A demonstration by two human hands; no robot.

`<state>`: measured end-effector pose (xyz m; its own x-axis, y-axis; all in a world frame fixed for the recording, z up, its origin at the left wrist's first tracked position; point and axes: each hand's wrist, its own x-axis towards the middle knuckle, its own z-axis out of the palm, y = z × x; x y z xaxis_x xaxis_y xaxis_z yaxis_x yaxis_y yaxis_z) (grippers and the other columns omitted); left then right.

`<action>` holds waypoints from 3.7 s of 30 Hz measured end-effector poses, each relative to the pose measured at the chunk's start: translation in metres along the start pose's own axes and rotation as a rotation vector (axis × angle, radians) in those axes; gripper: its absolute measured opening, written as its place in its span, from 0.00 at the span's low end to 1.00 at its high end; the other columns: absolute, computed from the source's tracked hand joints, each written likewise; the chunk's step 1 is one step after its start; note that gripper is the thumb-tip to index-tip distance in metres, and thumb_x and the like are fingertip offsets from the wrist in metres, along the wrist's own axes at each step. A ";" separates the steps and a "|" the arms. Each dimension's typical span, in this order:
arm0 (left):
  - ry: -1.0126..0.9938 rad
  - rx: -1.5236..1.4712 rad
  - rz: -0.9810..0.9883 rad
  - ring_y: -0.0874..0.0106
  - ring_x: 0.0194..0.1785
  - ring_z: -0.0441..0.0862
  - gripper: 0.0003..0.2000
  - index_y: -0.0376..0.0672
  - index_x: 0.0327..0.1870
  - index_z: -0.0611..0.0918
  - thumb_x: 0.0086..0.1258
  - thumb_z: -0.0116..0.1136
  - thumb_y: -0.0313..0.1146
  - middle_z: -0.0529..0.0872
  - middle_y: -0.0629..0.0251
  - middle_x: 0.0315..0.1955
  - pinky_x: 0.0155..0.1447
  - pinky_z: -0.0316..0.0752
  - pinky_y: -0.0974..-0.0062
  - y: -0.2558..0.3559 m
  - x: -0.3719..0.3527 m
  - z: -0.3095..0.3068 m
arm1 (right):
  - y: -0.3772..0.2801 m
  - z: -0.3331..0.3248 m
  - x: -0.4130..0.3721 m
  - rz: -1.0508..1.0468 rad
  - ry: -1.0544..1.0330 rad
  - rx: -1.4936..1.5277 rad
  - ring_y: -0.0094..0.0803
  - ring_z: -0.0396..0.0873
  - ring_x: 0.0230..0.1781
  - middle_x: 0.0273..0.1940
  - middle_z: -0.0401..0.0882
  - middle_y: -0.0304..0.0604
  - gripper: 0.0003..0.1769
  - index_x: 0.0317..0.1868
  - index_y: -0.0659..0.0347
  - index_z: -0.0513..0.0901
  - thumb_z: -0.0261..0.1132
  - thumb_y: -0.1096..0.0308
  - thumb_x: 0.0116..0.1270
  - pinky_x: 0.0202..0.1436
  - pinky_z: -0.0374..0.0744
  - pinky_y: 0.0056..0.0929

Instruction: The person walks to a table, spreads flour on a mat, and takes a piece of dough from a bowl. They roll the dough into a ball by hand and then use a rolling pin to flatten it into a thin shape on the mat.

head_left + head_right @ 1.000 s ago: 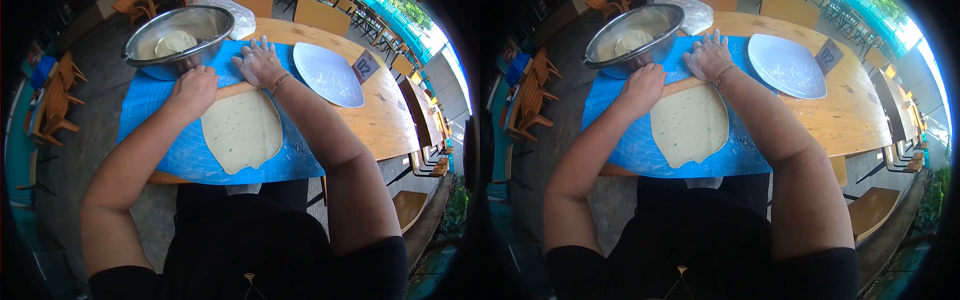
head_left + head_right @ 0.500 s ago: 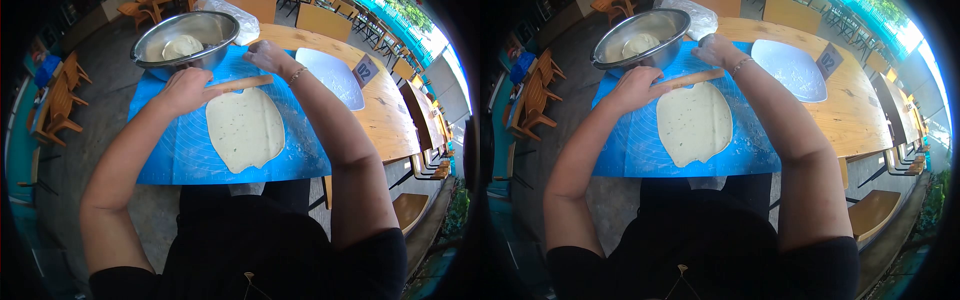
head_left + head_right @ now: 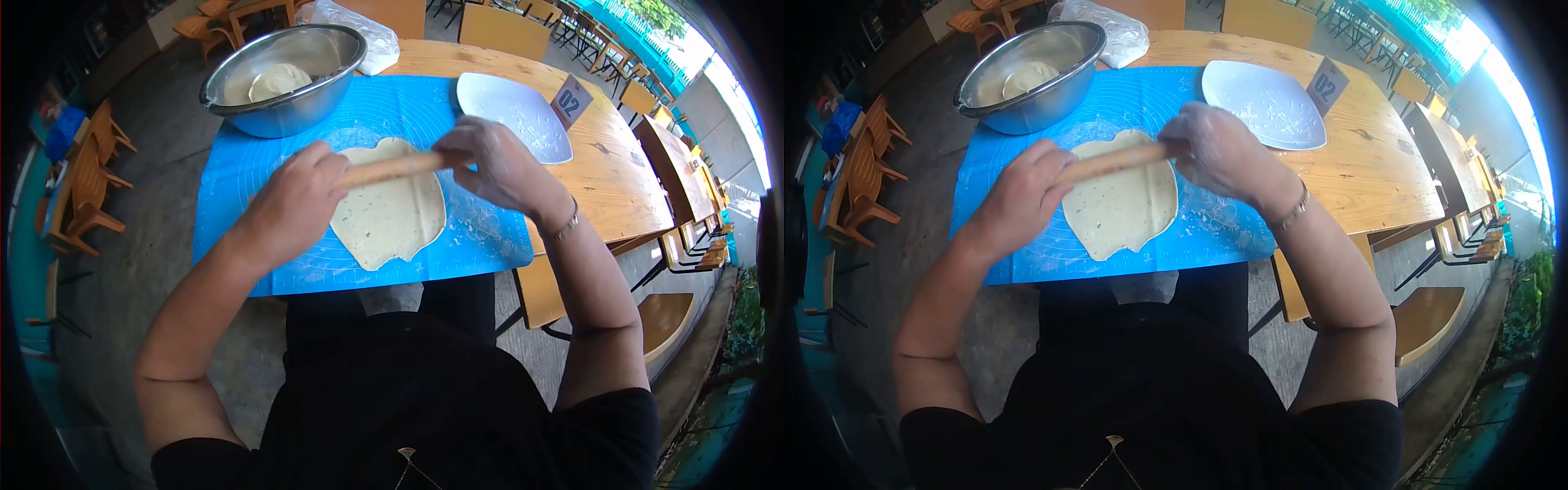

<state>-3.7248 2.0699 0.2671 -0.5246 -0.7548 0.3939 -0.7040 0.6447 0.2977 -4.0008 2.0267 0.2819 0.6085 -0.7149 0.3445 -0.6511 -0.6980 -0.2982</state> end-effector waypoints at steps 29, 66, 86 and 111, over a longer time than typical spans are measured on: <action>0.011 0.266 -0.158 0.41 0.70 0.59 0.32 0.26 0.69 0.61 0.78 0.41 0.48 0.68 0.37 0.63 0.75 0.49 0.50 -0.040 0.015 0.057 | 0.038 0.091 0.046 0.284 -0.035 -0.416 0.62 0.43 0.78 0.74 0.53 0.67 0.39 0.72 0.65 0.63 0.39 0.40 0.76 0.79 0.45 0.53; -0.165 0.345 -0.269 0.43 0.74 0.54 0.42 0.18 0.68 0.59 0.75 0.40 0.59 0.60 0.31 0.68 0.77 0.49 0.53 -0.034 0.008 0.048 | 0.040 0.088 0.079 0.273 -0.168 -0.425 0.60 0.42 0.78 0.74 0.52 0.65 0.45 0.72 0.65 0.64 0.34 0.34 0.74 0.78 0.44 0.58; 0.054 0.299 -0.134 0.54 0.49 0.78 0.15 0.35 0.47 0.77 0.65 0.63 0.35 0.80 0.52 0.41 0.53 0.70 0.58 -0.071 0.018 0.013 | 0.056 0.044 0.118 0.119 -0.163 0.013 0.46 0.81 0.50 0.51 0.84 0.50 0.20 0.50 0.58 0.85 0.67 0.57 0.60 0.56 0.79 0.37; -0.022 0.148 -0.109 0.36 0.72 0.52 0.22 0.27 0.57 0.70 0.72 0.57 0.36 0.60 0.36 0.66 0.73 0.50 0.43 0.030 -0.057 0.023 | -0.012 0.030 -0.043 0.104 0.001 -0.148 0.61 0.60 0.71 0.65 0.68 0.64 0.23 0.60 0.67 0.79 0.59 0.63 0.67 0.75 0.60 0.47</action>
<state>-3.7271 2.1297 0.2341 -0.4506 -0.8227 0.3467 -0.8192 0.5353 0.2057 -4.0056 2.0645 0.2441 0.5339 -0.7829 0.3194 -0.7704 -0.6061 -0.1978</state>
